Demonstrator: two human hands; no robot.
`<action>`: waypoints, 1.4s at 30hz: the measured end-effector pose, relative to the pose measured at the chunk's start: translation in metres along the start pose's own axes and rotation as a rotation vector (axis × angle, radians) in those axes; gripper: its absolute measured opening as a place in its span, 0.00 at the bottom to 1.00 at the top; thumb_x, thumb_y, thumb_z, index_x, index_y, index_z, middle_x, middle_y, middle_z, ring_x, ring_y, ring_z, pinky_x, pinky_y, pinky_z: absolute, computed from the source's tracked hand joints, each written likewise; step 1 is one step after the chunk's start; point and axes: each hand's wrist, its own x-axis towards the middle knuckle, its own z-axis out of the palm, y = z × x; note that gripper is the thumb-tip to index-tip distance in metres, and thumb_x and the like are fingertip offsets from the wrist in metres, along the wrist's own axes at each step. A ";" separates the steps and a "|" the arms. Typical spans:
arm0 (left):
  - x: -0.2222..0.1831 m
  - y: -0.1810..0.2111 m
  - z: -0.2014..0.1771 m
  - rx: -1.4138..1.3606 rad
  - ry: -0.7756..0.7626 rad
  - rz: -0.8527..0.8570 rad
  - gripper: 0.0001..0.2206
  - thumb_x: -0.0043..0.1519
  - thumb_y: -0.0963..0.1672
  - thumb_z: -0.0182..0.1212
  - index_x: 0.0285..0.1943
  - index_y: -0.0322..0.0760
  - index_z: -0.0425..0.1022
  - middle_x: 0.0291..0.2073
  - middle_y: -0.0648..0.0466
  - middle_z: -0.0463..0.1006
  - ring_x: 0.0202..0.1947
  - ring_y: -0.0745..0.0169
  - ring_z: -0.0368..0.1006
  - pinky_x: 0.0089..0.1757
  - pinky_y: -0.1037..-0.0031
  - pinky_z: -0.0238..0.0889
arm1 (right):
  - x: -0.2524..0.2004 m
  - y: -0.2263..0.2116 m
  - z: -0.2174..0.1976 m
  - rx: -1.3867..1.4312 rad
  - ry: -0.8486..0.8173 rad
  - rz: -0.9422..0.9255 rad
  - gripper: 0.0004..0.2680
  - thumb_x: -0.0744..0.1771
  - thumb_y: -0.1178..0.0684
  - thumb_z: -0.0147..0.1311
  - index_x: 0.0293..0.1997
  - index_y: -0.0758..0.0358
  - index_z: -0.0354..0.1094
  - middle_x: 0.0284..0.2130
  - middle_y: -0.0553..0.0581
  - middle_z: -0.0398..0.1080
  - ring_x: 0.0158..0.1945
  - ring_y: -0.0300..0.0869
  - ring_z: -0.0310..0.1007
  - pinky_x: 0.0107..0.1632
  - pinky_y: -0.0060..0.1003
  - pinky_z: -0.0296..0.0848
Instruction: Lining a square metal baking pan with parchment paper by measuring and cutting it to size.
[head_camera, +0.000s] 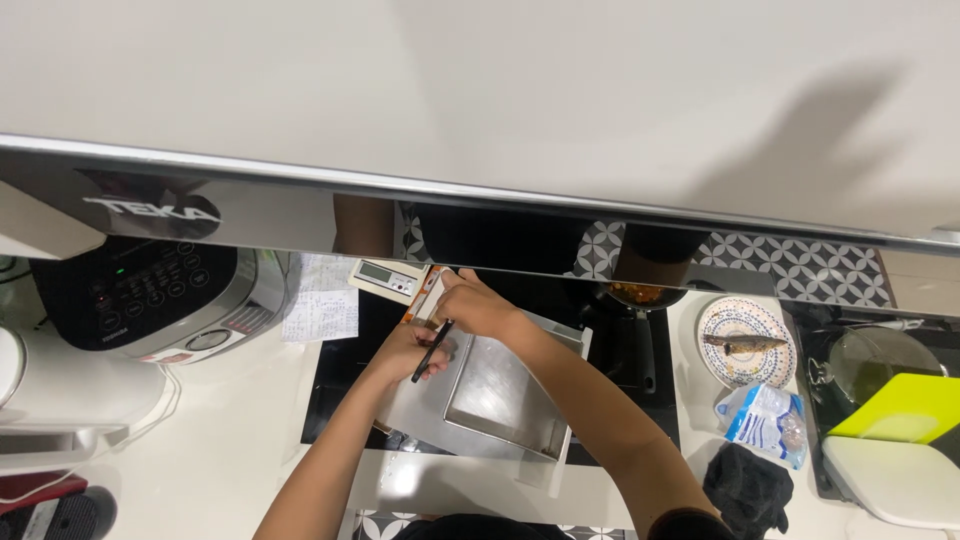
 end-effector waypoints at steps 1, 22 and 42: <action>0.003 0.002 0.001 0.003 0.000 0.002 0.12 0.49 0.39 0.70 0.41 0.27 0.81 0.24 0.48 0.82 0.21 0.68 0.75 0.24 0.78 0.66 | -0.001 0.003 0.002 -0.001 0.003 0.001 0.09 0.60 0.60 0.61 0.35 0.46 0.82 0.31 0.42 0.76 0.50 0.41 0.62 0.54 0.42 0.56; -0.136 -0.026 -0.045 0.338 0.467 0.189 0.18 0.50 0.48 0.74 0.46 0.35 0.82 0.23 0.51 0.79 0.23 0.66 0.71 0.29 0.71 0.65 | -0.070 0.088 0.050 0.734 0.202 0.653 0.15 0.64 0.49 0.63 0.55 0.57 0.74 0.51 0.57 0.76 0.54 0.48 0.75 0.57 0.40 0.72; -0.084 -0.074 -0.045 0.449 0.591 0.285 0.20 0.61 0.52 0.62 0.47 0.30 0.79 0.35 0.37 0.80 0.35 0.40 0.77 0.40 0.62 0.69 | -0.013 -0.022 0.000 0.079 -0.028 0.397 0.04 0.62 0.52 0.56 0.28 0.56 0.73 0.25 0.50 0.75 0.45 0.45 0.69 0.59 0.47 0.57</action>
